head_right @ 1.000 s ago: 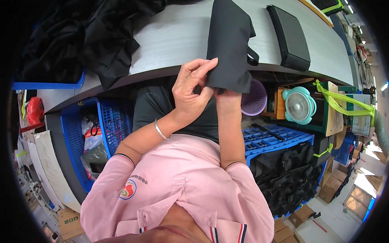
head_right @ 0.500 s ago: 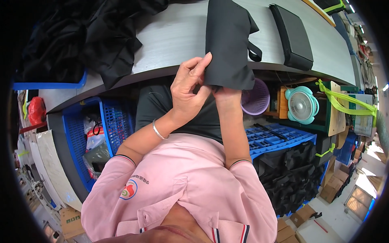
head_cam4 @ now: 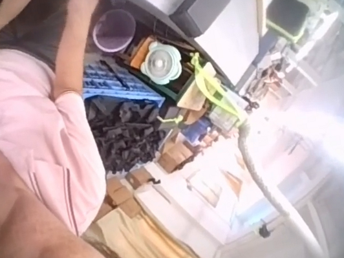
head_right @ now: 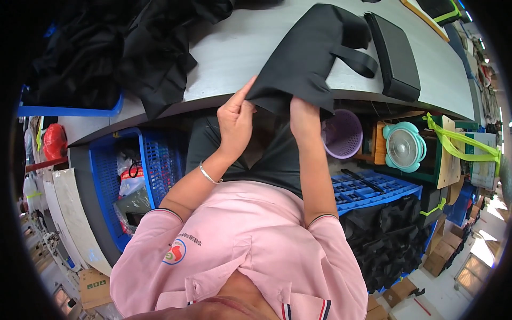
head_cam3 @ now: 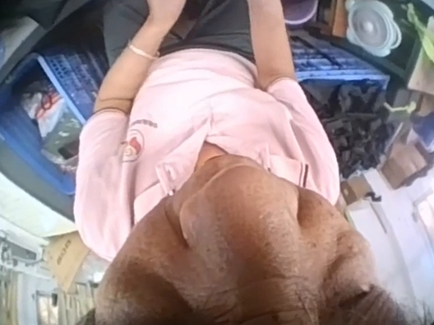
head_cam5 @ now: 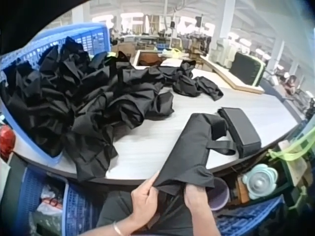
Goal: Folding and organizing black fabric components for manufacturing.
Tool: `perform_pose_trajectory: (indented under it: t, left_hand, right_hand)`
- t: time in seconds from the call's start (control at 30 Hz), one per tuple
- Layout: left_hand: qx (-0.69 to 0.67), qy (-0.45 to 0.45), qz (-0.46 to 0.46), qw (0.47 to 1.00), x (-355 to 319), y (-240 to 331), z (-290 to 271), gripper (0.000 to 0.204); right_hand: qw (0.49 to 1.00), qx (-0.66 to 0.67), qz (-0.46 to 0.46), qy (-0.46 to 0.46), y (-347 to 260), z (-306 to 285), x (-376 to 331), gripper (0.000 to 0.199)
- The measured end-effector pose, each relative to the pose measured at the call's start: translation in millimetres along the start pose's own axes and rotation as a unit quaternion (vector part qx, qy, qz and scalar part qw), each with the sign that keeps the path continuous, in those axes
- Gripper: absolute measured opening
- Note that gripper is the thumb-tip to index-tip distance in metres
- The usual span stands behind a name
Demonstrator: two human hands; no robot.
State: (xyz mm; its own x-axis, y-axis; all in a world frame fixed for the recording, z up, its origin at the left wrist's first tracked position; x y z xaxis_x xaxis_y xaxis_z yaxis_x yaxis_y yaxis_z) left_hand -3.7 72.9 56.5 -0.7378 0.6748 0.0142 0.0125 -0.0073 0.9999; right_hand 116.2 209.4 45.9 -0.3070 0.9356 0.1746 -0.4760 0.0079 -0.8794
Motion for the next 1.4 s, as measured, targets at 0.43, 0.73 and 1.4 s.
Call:
perform_pose_trajectory:
  t: [0.43, 0.73, 1.4]
  left_hand:
    - [-0.302, -0.150, -0.292, 0.895, -14.1, -77.8, 68.9, 0.027]
    - [-0.288, -0.258, -0.291, 0.875, -20.0, -100.0, 86.8, 0.020]
    - [-0.149, -0.025, -0.175, 0.973, -2.1, -32.9, -25.9, 0.026]
  right_hand:
    - [0.698, -0.647, -0.285, -0.115, -12.5, 34.9, -18.4, 0.026]
    - [0.671, -0.661, -0.275, -0.190, -12.8, 49.7, -14.7, 0.022]
    - [0.555, -0.771, -0.101, -0.296, 9.5, 22.5, -26.1, 0.029]
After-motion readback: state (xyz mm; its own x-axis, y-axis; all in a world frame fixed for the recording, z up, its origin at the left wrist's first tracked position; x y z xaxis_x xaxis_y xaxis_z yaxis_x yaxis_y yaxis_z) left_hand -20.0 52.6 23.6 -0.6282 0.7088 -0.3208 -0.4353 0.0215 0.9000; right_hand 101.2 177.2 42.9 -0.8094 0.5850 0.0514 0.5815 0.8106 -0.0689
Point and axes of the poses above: each hand's wrist, its own x-axis towards the middle knuckle, its own z-axis out of the palm, y = z × x, the point moved 8 cm from there along x, towards the middle knuckle, and after that the axes turned 11 degrees about -z, right-handed, at the moved point
